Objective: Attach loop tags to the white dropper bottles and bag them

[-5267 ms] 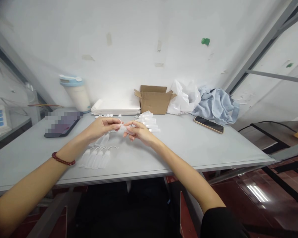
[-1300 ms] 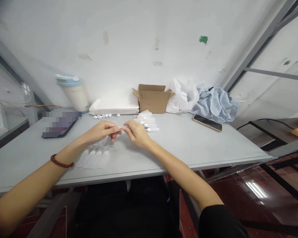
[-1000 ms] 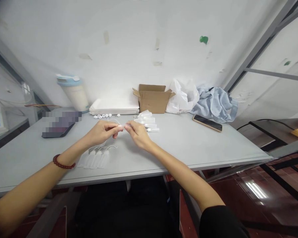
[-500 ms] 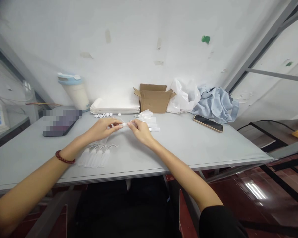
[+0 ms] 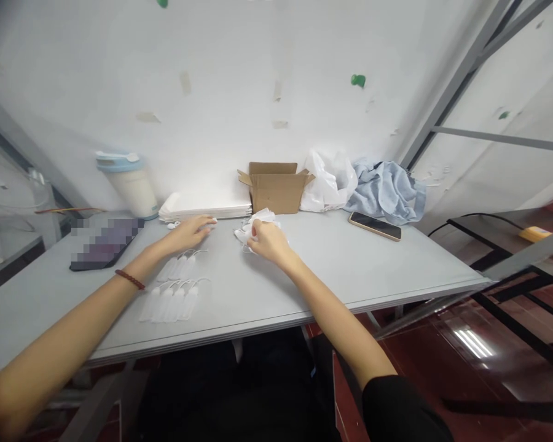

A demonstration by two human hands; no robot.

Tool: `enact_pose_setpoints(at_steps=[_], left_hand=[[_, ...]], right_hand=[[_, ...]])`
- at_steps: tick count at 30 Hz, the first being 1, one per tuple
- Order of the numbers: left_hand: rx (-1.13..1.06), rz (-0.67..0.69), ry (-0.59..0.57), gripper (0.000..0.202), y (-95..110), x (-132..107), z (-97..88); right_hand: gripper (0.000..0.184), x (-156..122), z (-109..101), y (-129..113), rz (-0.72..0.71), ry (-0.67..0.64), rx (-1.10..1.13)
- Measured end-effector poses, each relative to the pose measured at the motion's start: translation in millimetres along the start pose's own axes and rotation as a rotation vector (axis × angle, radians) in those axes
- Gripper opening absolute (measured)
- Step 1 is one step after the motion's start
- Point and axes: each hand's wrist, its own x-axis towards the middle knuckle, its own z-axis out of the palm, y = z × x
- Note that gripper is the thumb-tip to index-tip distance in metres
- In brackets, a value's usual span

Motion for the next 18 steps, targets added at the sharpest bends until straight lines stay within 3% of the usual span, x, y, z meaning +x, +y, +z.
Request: enact_pose_setpoints(at_steps=[9, 15, 18], left_hand=[[0.024, 0.059, -0.042, 0.039, -8.5, 25.5, 9.0], [0.06, 0.013, -0.031, 0.034, -12.3, 23.2, 7.3], [0.048, -0.023, -0.043, 0.035, -17.1, 21.0, 3.9]], right_hand=[[0.007, 1.2, 0.6, 5.4, -0.089, -0.007, -0.083], [0.007, 0.2, 8.0, 0.4, -0.169, 0.134, 0.081], [0.007, -7.1, 16.2, -10.7, -0.278, 0.136, 0.25]])
